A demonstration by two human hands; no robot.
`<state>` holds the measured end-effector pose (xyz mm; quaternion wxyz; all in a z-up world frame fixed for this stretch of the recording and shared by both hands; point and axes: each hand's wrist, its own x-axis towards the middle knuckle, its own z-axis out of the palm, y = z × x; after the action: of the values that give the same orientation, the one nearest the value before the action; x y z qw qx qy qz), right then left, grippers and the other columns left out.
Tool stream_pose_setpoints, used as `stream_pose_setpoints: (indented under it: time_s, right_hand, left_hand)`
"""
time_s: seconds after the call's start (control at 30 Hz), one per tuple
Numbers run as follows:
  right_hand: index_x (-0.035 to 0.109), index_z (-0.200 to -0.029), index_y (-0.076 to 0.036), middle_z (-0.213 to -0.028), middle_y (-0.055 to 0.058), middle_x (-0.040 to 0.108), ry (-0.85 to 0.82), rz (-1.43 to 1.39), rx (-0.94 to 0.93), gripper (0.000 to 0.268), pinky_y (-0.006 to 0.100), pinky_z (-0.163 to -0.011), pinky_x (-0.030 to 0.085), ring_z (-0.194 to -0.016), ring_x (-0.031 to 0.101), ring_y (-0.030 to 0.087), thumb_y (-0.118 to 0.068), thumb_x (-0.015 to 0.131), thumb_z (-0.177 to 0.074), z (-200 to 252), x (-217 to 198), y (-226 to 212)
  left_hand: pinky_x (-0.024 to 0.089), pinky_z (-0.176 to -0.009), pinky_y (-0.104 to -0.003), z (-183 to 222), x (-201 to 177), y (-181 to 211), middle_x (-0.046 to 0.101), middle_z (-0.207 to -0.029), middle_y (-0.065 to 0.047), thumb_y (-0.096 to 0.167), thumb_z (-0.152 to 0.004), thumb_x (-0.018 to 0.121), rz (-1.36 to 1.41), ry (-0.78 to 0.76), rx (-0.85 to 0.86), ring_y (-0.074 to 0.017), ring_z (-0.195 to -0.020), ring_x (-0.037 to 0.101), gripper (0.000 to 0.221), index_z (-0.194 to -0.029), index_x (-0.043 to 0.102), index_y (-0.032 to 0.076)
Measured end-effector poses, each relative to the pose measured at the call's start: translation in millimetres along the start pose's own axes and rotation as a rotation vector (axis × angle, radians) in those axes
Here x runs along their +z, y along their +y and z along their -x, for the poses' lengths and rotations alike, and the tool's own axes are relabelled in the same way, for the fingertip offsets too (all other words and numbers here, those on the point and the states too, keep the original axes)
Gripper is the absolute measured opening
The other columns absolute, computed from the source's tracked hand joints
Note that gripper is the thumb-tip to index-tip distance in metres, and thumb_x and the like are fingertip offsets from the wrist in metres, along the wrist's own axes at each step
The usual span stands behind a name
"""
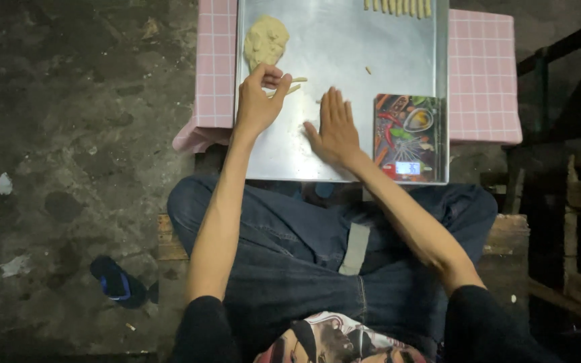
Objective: Rolling small pieces of dough into thin sticks and arranging them on a metal tray.
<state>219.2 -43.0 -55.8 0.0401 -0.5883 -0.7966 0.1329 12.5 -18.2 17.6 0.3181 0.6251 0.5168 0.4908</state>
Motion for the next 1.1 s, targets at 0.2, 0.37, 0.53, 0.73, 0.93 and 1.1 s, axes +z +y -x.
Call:
stream_pose_setpoints:
  time_s: [0.2,0.37,0.53,0.73,0.93,1.1]
  right_hand:
    - [0.033,-0.155,0.006,-0.16,0.03,0.036,0.144,-0.137,-0.049,0.063,0.054,-0.122,0.029,-0.149,0.033,0.045,-0.024,0.058,-0.105,22.7,-26.0,32.5]
    - [0.067,-0.081,-0.001,-0.09,0.02,0.067,0.43,0.068,-0.008,0.025,0.047,-0.083,0.05,-0.092,0.057,0.036,-0.015,0.068,-0.102,-60.6,-35.3,133.4]
    - [0.082,-0.098,-0.004,-0.095,0.02,0.067,0.445,-0.073,-0.005,0.015,0.047,-0.078,0.047,-0.094,0.053,0.039,-0.019,0.078,-0.098,-99.3,-25.4,163.9]
    - [0.078,-0.083,-0.003,-0.083,0.014,0.069,0.375,-0.05,-0.204,0.017,0.045,-0.079,0.047,-0.085,0.053,0.034,-0.006,0.071,-0.099,-59.5,-29.7,126.2]
    - [0.075,-0.091,-0.006,-0.087,0.012,0.065,0.427,-0.111,-0.51,0.01,0.039,-0.078,0.051,-0.087,0.057,0.03,-0.006,0.081,-0.083,-14.9,5.5,110.4]
    - [0.075,-0.097,-0.007,-0.094,0.01,0.064,0.433,-0.174,-0.499,0.006,0.037,-0.078,0.048,-0.09,0.055,0.028,-0.005,0.072,-0.092,-1.0,-0.3,100.8]
  left_hand:
    - [0.05,-0.074,-0.039,17.7,33.6,-24.1,0.068,-0.087,-0.006,0.02,-0.096,0.073,-0.25,-0.127,0.186,-0.0244,-0.082,0.063,0.014,-0.098,0.063,0.01]
    - [0.048,-0.084,-0.048,13.8,87.3,-57.5,0.065,-0.098,-0.01,0.023,-0.095,0.072,-0.531,-0.278,0.276,-0.0334,-0.094,0.06,0.018,-0.104,0.072,0.007]
    - [0.047,-0.078,-0.046,8.5,135.1,-71.7,0.062,-0.105,-0.01,0.018,-0.092,0.074,-0.643,-0.329,0.345,-0.0321,-0.095,0.057,0.025,-0.115,0.072,0.008]
    - [0.043,-0.064,-0.042,7.4,138.6,-83.7,0.057,-0.083,-0.007,0.011,-0.093,0.075,-0.636,-0.245,0.589,-0.0295,-0.079,0.053,0.011,-0.082,0.076,0.007]
    - [0.044,-0.076,-0.038,20.0,112.5,-64.6,0.06,-0.089,-0.007,0.016,-0.092,0.076,-0.662,-0.379,0.334,-0.0242,-0.085,0.056,0.012,-0.102,0.077,0.01]
    - [0.043,-0.076,-0.036,20.0,114.8,-57.1,0.061,-0.088,-0.007,0.016,-0.094,0.074,-0.621,-0.368,0.36,-0.0228,-0.085,0.055,0.01,-0.099,0.079,0.009]
